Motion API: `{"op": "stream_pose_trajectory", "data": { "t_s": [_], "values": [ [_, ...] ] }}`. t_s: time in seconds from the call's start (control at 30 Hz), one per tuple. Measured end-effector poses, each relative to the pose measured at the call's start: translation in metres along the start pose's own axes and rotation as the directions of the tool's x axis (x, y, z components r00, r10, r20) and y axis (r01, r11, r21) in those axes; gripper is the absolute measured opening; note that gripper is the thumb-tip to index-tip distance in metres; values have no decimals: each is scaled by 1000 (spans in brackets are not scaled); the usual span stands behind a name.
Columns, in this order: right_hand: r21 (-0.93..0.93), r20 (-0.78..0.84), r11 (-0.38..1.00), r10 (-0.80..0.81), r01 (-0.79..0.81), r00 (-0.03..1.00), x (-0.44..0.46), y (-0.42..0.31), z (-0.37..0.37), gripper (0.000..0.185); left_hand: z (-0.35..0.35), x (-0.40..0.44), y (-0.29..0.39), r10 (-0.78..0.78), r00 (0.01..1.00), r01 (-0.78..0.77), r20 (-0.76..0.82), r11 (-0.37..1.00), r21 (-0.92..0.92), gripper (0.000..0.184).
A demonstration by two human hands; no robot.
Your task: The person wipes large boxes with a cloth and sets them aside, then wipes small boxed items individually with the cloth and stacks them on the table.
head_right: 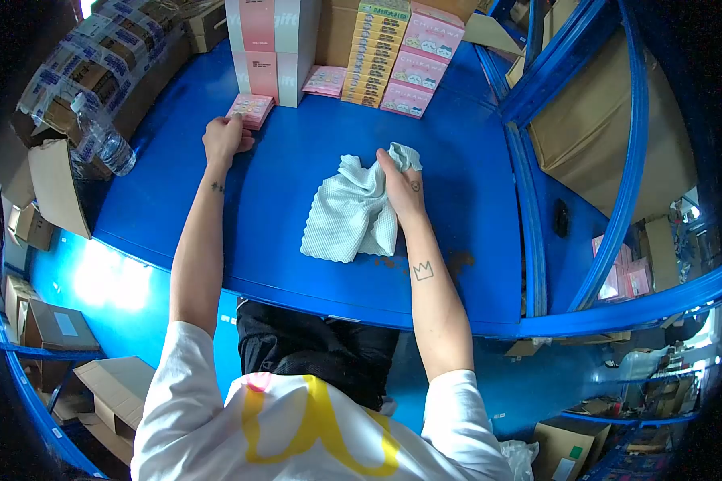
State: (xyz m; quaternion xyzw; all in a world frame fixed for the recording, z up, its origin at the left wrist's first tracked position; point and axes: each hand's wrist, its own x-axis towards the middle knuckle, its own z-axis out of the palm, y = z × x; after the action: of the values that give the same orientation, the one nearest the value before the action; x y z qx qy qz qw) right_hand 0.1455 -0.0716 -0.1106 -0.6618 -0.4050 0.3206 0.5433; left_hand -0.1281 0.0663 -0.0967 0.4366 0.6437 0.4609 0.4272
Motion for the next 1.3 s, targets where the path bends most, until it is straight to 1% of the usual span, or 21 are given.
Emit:
{"op": "stream_pose_trajectory", "data": {
  "t_s": [0.03, 0.07, 0.1, 0.13, 0.17, 0.2, 0.23, 0.37, 0.57, 0.7, 0.73, 0.9, 1.03, 1.07, 1.17, 1.3],
  "values": [
    [-15, 2, 1000, 16, -16, 1000, 0, -1, -1, 39, -1, -1, 1, 16, 1000, -15, -4, 998, 65, 32],
    [-15, 2, 1000, 16, -16, 1000, 0, -1, -1, 39, 1, 0, -2, 15, 1000, -15, -4, 998, 65, 32],
    [-11, 5, 1000, 8, -8, 1000, 0, -1, -1, 39, 3, 4, -8, 162, 985, -147, -67, 971, 188, 35],
    [-7, 7, 1000, 1, -1, 1000, -1, -1, 0, 39, 7, 7, -15, 312, 944, -264, -109, 911, 317, 37],
    [-2, 9, 1000, -5, 5, 1000, -1, -1, 0, 39, 11, 11, -23, 457, 880, -361, -130, 820, 444, 40],
    [2, 11, 1000, -13, 13, 1000, -1, -1, 0, 39, 13, 13, -27, 593, 795, -434, -128, 703, 564, 44],
    [2, 10, 1000, -13, 13, 1000, -1, -2, 0, 39, 15, 15, -31, 594, 795, -435, -127, 703, 563, 44],
    [-14, 10, 1000, -11, 11, 1000, -1, -1, 0, 38, 20, 22, -41, 610, 791, -444, -49, 627, 640, 51],
    [-41, 17, 999, 19, -18, 1000, 4, 4, -1, 38, 17, 26, -40, 575, 818, -437, -20, 644, 628, 58],
    [-6, -7, 1000, -23, 23, 1000, -1, -2, 2, 38, 15, 14, -26, 517, 847, -399, -124, 773, 494, 66],
    [-5, -6, 1000, -22, 22, 1000, -2, -2, 3, 38, 16, 14, -26, 517, 847, -399, -125, 772, 496, 66],
    [-64, -14, 997, -34, 33, 999, 0, 1, 2, 38, 24, 22, -24, 516, 840, -355, -166, 755, 551, 65],
    [-84, 19, 995, -59, 60, 998, 3, 7, 0, 39, 32, 30, -24, 552, 815, -329, -176, 691, 644, 67],
    [-82, 17, 995, -59, 61, 998, 3, 7, 0, 39, 33, 31, -23, 554, 814, -331, -175, 690, 644, 67],
    [-104, 50, 994, -24, 29, 998, 2, 4, -2, 35, 35, 30, -21, 547, 823, -310, -151, 657, 688, 68],
    [-129, 70, 992, 10, -1, 998, 0, 2, -1, 35, 38, 34, -24, 553, 823, -318, -128, 636, 703, 67]
  ]
}}
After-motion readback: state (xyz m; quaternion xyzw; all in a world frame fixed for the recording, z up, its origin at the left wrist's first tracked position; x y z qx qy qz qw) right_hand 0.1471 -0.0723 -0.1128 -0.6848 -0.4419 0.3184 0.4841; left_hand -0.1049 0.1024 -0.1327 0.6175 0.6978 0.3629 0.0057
